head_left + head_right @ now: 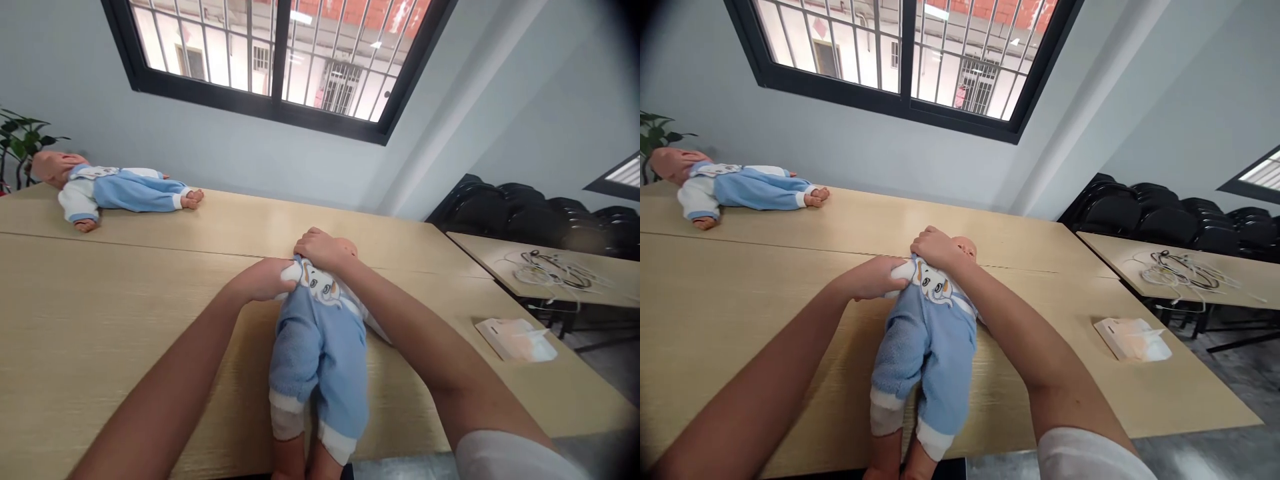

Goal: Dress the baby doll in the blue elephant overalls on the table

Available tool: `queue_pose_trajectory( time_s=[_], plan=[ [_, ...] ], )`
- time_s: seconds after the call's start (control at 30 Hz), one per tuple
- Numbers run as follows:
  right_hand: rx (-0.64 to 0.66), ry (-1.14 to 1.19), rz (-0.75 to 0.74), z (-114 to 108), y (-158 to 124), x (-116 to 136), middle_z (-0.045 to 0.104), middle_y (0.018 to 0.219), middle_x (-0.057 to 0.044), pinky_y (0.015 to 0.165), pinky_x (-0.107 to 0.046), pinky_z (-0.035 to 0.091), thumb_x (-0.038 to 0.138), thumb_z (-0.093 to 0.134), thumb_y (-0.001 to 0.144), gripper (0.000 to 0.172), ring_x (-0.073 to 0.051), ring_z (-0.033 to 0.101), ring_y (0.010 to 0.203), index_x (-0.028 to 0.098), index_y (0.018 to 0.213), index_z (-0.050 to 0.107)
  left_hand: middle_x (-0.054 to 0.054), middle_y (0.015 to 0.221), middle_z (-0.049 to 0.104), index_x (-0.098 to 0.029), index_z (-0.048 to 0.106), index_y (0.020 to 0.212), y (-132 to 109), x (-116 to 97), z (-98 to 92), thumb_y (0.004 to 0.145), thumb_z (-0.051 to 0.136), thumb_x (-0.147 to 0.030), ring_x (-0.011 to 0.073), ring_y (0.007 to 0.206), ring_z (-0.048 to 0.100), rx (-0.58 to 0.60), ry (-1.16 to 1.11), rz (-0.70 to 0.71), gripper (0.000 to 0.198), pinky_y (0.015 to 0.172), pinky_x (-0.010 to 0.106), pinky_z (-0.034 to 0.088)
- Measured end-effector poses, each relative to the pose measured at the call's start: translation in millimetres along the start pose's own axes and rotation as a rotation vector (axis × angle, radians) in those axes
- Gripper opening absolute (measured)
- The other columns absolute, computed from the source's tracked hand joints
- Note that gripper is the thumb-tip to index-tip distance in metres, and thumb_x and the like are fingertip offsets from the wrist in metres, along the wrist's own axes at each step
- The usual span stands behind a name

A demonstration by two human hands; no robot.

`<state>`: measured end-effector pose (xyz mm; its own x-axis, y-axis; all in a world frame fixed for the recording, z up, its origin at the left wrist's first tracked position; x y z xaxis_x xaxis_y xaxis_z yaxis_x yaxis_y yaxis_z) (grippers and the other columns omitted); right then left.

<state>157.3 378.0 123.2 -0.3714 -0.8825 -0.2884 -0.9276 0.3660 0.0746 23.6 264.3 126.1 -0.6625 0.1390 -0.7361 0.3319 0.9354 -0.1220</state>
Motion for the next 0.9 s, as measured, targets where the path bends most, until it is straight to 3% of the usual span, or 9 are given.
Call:
queue_pose_trajectory(
  time_s=[0.17, 0.33, 0.47, 0.57, 0.67, 0.8, 0.9],
  plan=[
    [-0.056, -0.073, 0.088, 1.4, -28.2, -16.1, 0.079, 0.088, -0.011, 0.103, -0.043, 0.038, 0.012, 0.063, 0.093, 0.018, -0.026, 0.065, 0.097, 0.02, 0.085, 0.077, 0.0, 0.066, 0.058, -0.022, 0.067, 0.094, -4.0, 21.3, -15.6, 0.079, 0.057, -0.037, 0.0118, 0.037, 0.04, 0.046, -0.036, -0.117, 0.023, 0.032, 0.024, 0.025],
    [-0.224, 0.056, 0.173, -1.6, -64.2, -14.5, 0.081, 0.11, -0.007, 0.114, -0.048, 0.034, 0.024, 0.059, 0.101, 0.022, -0.026, 0.063, 0.108, 0.025, 0.102, 0.081, 0.0, 0.061, 0.054, -0.021, 0.068, 0.096, -3.4, 36.8, -22.6, 0.079, 0.057, -0.04, 0.0127, 0.032, 0.039, 0.012, -0.114, -0.182, 0.028, 0.031, 0.026, 0.024],
    [-0.24, 0.102, 0.099, -4.0, -73.7, 1.2, 0.076, 0.127, -0.007, 0.112, -0.047, 0.039, 0.026, 0.056, 0.103, 0.025, -0.026, 0.061, 0.12, 0.026, 0.119, 0.076, 0.002, 0.067, 0.059, -0.02, 0.067, 0.097, -1.8, 33.7, -18.7, 0.076, 0.058, -0.039, 0.0131, 0.036, 0.042, -0.007, -0.08, -0.165, 0.03, 0.031, 0.025, 0.025],
    [-0.246, 0.107, -0.002, -10.3, -70.5, 12.4, 0.074, 0.127, -0.009, 0.11, -0.045, 0.041, 0.021, 0.055, 0.103, 0.031, -0.026, 0.06, 0.124, 0.026, 0.129, 0.071, 0.004, 0.07, 0.062, -0.021, 0.067, 0.099, -1.5, 32.9, -16.8, 0.076, 0.057, -0.04, 0.0145, 0.039, 0.045, -0.006, -0.038, -0.168, 0.032, 0.032, 0.026, 0.028],
    [-0.245, 0.149, -0.033, -12.3, -64.3, 18.5, 0.076, 0.116, -0.008, 0.106, -0.044, 0.042, 0.019, 0.056, 0.103, 0.026, -0.025, 0.063, 0.117, 0.028, 0.118, 0.074, 0.004, 0.072, 0.062, -0.021, 0.067, 0.101, -2.4, 34.3, -16.4, 0.077, 0.056, -0.042, 0.0149, 0.039, 0.046, -0.009, -0.028, -0.171, 0.033, 0.032, 0.026, 0.029],
    [-0.336, 0.219, 0.169, -4.9, -62.7, 16.2, 0.075, 0.108, -0.011, 0.099, -0.043, 0.045, 0.017, 0.059, 0.099, 0.018, -0.026, 0.064, 0.11, 0.022, 0.103, 0.075, 0.003, 0.071, 0.06, -0.021, 0.067, 0.103, -4.3, 37.7, -15.6, 0.078, 0.056, -0.043, 0.0143, 0.038, 0.045, 0.001, -0.036, -0.171, 0.035, 0.031, 0.025, 0.029],
    [-0.256, 0.279, 0.118, 3.2, -66.2, 21.1, 0.076, 0.107, -0.012, 0.096, -0.043, 0.046, 0.014, 0.057, 0.098, 0.019, -0.027, 0.065, 0.108, 0.02, 0.102, 0.075, 0.003, 0.071, 0.059, -0.022, 0.067, 0.111, -5.1, 43.2, -13.7, 0.079, 0.055, -0.043, 0.0147, 0.037, 0.045, 0.031, -0.032, -0.177, 0.04, 0.031, 0.024, 0.028]
  ],
)
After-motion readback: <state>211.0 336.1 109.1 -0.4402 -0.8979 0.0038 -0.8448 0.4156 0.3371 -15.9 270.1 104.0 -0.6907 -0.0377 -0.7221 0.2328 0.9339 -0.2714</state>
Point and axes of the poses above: each hand's wrist, its own y-axis towards the middle knuckle, its own z-axis out of the palm, x = y × z, the point moved 4 cm from there along y, towards the middle knuckle
